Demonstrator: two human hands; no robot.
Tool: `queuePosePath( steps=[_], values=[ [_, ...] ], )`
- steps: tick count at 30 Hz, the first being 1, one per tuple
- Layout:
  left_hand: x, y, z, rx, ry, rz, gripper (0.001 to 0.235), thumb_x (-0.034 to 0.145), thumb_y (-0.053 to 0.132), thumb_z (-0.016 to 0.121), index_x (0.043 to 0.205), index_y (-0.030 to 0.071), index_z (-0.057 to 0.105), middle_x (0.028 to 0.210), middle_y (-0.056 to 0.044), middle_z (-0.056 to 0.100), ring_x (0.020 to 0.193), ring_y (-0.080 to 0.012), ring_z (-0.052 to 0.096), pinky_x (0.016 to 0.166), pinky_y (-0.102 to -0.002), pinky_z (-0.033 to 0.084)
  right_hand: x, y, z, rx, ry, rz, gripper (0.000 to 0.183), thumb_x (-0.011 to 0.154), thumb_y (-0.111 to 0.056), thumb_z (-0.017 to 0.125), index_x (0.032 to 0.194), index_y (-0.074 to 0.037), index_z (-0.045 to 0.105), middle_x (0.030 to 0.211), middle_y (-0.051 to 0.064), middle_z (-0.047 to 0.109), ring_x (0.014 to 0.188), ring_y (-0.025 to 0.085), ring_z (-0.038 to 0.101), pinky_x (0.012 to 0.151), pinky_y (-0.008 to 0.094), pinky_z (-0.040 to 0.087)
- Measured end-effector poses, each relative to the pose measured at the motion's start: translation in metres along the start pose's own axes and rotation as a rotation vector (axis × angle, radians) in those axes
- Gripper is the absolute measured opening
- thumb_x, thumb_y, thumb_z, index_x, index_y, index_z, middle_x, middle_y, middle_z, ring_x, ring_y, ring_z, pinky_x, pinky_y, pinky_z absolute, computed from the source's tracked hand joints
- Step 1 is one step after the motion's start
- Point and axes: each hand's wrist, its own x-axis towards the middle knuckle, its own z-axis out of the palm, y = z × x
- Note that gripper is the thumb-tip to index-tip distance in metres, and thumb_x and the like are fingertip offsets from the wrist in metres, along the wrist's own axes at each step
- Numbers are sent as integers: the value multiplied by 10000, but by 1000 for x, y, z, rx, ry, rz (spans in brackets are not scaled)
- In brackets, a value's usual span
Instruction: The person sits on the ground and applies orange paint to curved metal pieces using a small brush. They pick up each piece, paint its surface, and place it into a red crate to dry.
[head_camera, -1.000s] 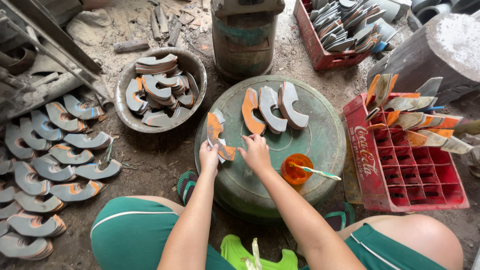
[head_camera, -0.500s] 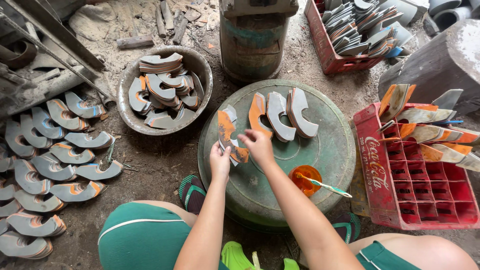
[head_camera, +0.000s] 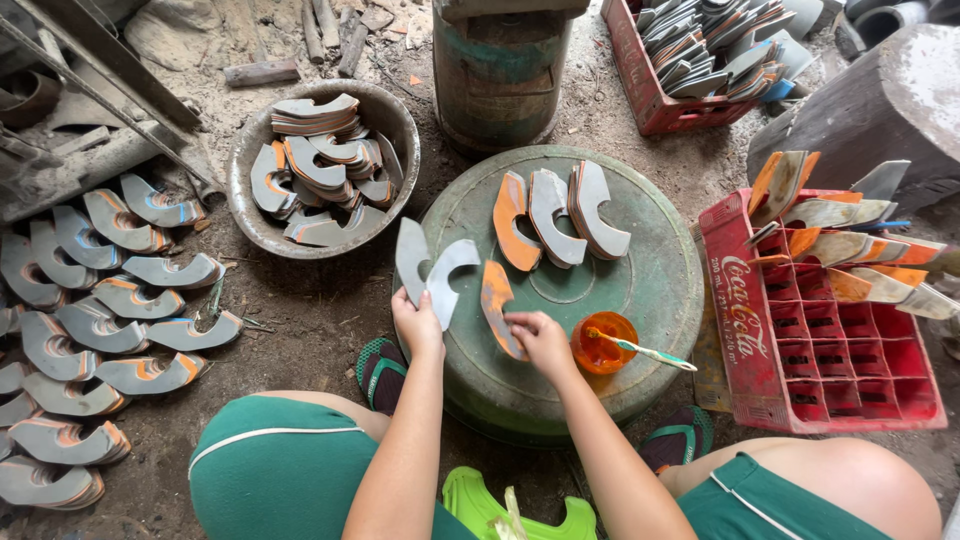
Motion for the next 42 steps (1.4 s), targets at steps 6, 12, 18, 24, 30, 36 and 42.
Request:
queuePosePath(
  steps=[6,12,18,24,30,36,42],
  values=[
    [-6,-21,-5,12,67,-5,354,997,22,570,1332,-24,464,1294,-179,657,1156,-234,654,1007,-340,478,-40,-7,1,-699,267,-326,256,804,-184,798,1057,-155,777,999,76,651,975,310,622,836,439,508],
    [-14,-33,-9,43,53,-77,401,958,2,598,1334,-17,463,1262,-165,658,1127,-240,651,980,-346,486,49,-66,15,-818,488,-538,514,768,-281,846,1209,-72,687,1109,106,611,1056,329,564,866,460,471],
    [-19,-25,-4,133,51,-43,414,923,-4,640,1314,-7,505,1214,-147,691,1105,-226,664,972,-336,487,109,-78,15,-1122,431,-363,509,722,-343,880,1101,-63,687,1101,99,611,1075,309,562,840,478,454],
    [-22,-19,-3,200,29,-63,419,913,13,670,1303,-1,517,1175,-154,704,1058,-230,674,945,-339,508,116,-66,5,-923,467,-386,483,682,-295,899,1084,-94,722,1096,84,624,1099,323,563,886,476,460],
    [-25,-9,-2,133,11,-43,307,997,35,546,1301,3,517,1179,-124,723,1068,-195,689,953,-318,501,97,-80,-10,-199,161,-373,540,762,-276,895,1215,-51,706,1126,88,656,1088,269,599,915,391,506],
    [-29,0,-2,107,-32,-7,295,1010,21,515,1305,-3,513,1194,-128,722,1071,-189,685,946,-304,503,34,-78,-24,1015,-440,-91,614,889,-252,788,1387,-13,519,1224,131,646,1209,281,608,1003,432,580],
    [-27,-10,-3,74,-52,-67,308,1009,12,516,1316,3,498,1221,-130,710,1082,-191,675,946,-309,505,3,-64,-36,1340,-598,-184,650,946,-286,793,1440,1,482,1292,115,607,1279,286,578,1004,417,567]
  ],
)
